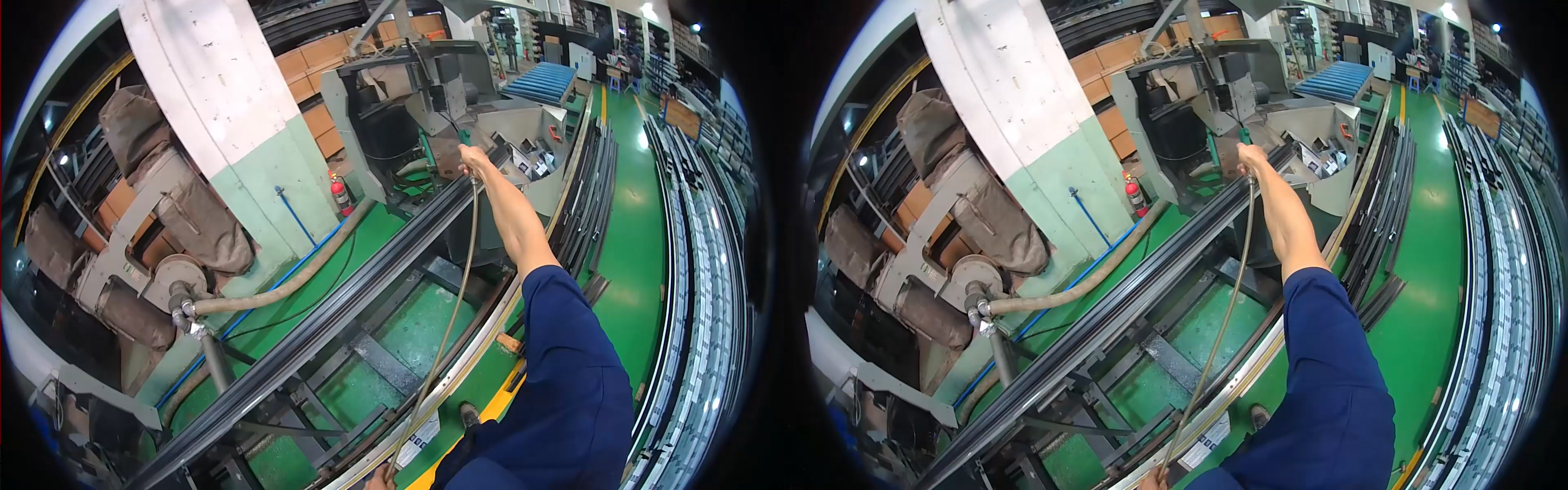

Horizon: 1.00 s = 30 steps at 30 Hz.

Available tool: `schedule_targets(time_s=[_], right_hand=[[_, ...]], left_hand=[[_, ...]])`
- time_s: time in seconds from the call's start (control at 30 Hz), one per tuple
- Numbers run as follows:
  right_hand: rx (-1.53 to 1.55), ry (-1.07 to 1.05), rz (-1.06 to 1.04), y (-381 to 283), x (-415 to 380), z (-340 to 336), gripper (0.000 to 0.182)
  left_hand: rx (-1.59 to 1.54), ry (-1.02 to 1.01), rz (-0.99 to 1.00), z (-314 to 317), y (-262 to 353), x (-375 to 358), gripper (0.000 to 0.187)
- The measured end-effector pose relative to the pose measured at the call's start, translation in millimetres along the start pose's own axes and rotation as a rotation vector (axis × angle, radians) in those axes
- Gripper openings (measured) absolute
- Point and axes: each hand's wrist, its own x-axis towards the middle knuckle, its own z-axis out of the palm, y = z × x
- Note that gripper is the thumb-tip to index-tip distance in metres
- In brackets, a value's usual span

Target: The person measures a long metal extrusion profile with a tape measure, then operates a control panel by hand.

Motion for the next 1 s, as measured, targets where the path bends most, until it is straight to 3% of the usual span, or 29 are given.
schedule_targets(time_s=[0.13, 0.23, 0.27, 0.37, 0.5, 0.67, 0.73, 0.8, 0.87, 0.9, 0.93, 0.97, 1.0], right_hand=[[-0.058, 0.141, -0.052, -5.4, -69.4, -1.4, 0.050], [-0.315, 0.106, -0.061, 17.1, -98.8, -11.4, 0.042], [-0.471, 0.036, 0.014, 13.8, -121.4, -17.4, 0.038], [-0.223, 0.073, -0.041, 34.0, -186.8, -17.9, 0.034], [-0.149, -0.004, -0.043, 38.9, -257.0, -16.8, 0.030], [-0.238, 0.091, -0.005, 52.7, -290.5, -11.2, 0.047], [-0.191, 0.073, -0.124, 77.8, -265.4, -5.0, 0.053], [0.158, -0.228, 0.022, 69.3, -345.4, 11.7, 0.060], [0.533, -0.742, 0.024, 78.1, -457.5, 44.1, 0.048], [0.706, -0.510, 0.004, 86.1, -551.0, 76.8, 0.039], [0.671, -0.704, 0.079, 130.4, -556.3, 91.8, 0.034], [0.615, -1.037, 0.121, 148.2, -615.3, 105.9, 0.029], [0.550, -1.075, 0.147, 172.1, -671.8, 135.2, 0.027]], left_hand=[[-0.112, 0.178, 0.057, -7.2, -41.3, -40.8, 0.034], [-0.050, 0.162, 0.055, 0.6, -94.1, -76.0, 0.037], [-0.007, 0.245, 0.140, 15.5, -126.3, -84.9, 0.039], [-0.104, 0.183, 0.080, 40.3, -197.3, -120.0, 0.037], [-0.112, 0.225, 0.177, 52.3, -236.2, -185.3, 0.038], [-0.284, 0.241, 0.137, 42.7, -260.7, -243.3, 0.044], [-0.271, 0.296, 0.087, 22.0, -247.6, -261.6, 0.042], [-0.241, 0.362, -0.009, 11.2, -253.3, -283.3, 0.040], [-0.227, 0.449, -0.130, 9.5, -263.0, -284.2, 0.039], [-0.296, 0.494, -0.152, 3.5, -263.4, -287.6, 0.042], [-0.357, 0.530, -0.176, -4.6, -264.8, -295.3, 0.045], [-0.406, 0.548, -0.183, -10.4, -270.5, -304.0, 0.048], [-0.441, 0.595, -0.202, -11.7, -277.3, -311.3, 0.049]])
